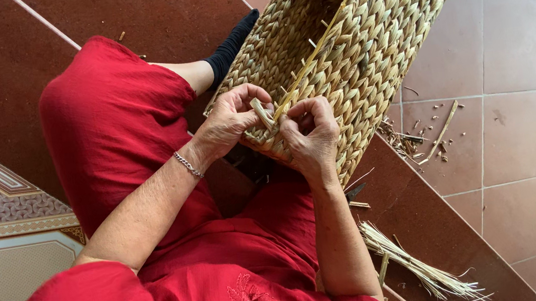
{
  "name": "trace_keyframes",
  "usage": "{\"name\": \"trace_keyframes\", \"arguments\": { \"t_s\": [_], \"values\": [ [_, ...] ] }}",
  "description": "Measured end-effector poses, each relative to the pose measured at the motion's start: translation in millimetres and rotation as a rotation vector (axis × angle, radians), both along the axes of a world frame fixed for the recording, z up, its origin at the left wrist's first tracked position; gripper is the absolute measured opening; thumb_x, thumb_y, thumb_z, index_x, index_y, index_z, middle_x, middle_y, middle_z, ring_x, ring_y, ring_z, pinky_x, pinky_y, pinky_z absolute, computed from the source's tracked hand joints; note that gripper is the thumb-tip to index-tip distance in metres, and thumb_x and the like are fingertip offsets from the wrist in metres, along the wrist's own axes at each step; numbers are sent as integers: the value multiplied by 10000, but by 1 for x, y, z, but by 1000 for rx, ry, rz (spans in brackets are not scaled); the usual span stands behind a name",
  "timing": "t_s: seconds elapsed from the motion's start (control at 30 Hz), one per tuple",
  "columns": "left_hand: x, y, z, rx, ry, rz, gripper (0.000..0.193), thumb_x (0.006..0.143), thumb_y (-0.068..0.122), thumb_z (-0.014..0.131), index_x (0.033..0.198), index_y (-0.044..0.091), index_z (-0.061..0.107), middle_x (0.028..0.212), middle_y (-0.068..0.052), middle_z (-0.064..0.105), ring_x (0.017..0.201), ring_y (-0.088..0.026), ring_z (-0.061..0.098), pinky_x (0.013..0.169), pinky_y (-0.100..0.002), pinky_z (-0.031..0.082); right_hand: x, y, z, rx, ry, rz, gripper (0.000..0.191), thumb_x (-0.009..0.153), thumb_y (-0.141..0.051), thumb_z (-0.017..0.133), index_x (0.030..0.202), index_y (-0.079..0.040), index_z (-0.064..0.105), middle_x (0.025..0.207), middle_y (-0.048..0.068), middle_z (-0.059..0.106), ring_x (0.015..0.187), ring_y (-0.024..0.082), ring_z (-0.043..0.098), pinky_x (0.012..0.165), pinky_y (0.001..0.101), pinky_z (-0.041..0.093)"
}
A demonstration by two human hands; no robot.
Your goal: The person weaves a rectangular basket by hand, interlacing dried plant fibers along the rim and sides. They repeatedly thread and tuck fibers to secure the weave, occasionally rotating the basket to access different edges.
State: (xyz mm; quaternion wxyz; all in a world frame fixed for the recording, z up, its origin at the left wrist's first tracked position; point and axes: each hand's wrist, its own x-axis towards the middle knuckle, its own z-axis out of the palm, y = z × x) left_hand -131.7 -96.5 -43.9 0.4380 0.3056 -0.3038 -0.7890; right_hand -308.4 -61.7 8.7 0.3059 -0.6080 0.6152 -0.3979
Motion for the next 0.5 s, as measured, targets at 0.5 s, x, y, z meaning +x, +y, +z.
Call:
{"name": "trace_keyframes", "arguments": {
  "t_s": [0.5],
  "values": [
    [0, -8, -2, 26, 1, -84, 236, 910, 55, 759, 1104, 45, 625, 953, -22, 700, 856, -92, 684, 766, -253, 582, -3, -2, 1, 31, 31, 16, 118, 863, 8, 735, 900, -62, 647, 923, -5, 582, 711, 44, 547, 614, 210, 522]
  ]
}}
